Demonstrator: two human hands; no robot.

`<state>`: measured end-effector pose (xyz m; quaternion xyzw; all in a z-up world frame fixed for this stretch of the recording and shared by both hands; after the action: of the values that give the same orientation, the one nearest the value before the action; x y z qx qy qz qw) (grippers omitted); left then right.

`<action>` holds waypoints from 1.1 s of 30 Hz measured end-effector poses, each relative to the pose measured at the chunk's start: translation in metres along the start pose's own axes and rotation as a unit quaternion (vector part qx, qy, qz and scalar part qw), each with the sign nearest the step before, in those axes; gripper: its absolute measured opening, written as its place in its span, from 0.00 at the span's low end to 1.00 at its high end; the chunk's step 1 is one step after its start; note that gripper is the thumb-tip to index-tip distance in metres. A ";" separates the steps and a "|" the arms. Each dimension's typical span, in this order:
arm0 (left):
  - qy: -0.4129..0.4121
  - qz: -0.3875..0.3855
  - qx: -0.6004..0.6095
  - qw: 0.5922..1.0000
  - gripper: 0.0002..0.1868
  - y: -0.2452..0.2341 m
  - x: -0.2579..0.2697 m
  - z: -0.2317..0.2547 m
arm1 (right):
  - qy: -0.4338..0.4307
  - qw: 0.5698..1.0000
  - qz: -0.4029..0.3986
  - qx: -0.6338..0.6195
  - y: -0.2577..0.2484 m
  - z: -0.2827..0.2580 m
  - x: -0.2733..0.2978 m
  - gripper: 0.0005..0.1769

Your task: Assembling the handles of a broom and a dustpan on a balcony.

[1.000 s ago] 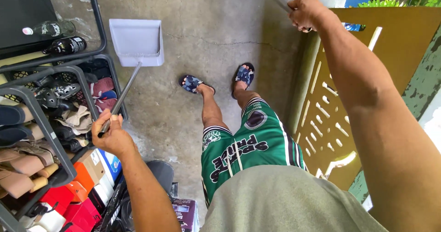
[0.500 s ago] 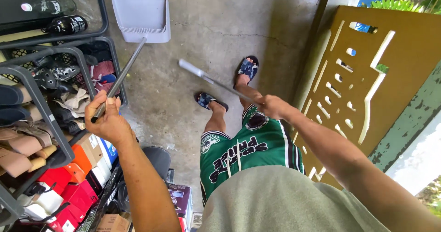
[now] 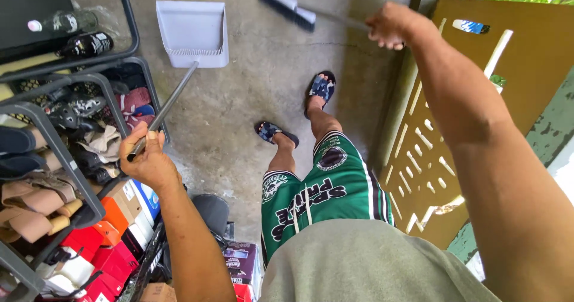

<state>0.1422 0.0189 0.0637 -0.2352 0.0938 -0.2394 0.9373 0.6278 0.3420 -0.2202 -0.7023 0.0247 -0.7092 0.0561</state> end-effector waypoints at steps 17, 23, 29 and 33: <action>0.030 -0.096 0.040 0.994 0.11 0.128 -0.078 0.027 | -0.024 0.823 0.053 -0.565 0.183 0.111 0.151 0.32; 0.065 -0.158 0.037 0.985 0.12 0.188 -0.147 0.024 | 0.131 0.638 -0.050 -0.757 0.279 0.108 0.199 0.20; 0.071 -0.234 0.059 0.968 0.12 0.253 -0.219 -0.011 | 0.250 0.516 -0.025 -0.819 0.313 0.053 0.117 0.09; 0.057 -0.275 0.064 0.958 0.12 0.297 -0.249 -0.009 | 0.155 0.323 -0.023 -0.933 0.256 -0.038 -0.004 0.09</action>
<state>0.0436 0.3686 -0.0726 -0.1774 0.0634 -0.5068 0.8412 0.6010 0.0868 -0.2538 -0.1696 0.6623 -0.3165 -0.6576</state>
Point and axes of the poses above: each hand's wrist, its own x-axis away from the middle knuckle, its own y-axis out of the palm, z = x × y, the point moved 10 cm from there along -x, towards the middle knuckle, and after that the axes turned 13 degrees about y, right-handed, at the moved point
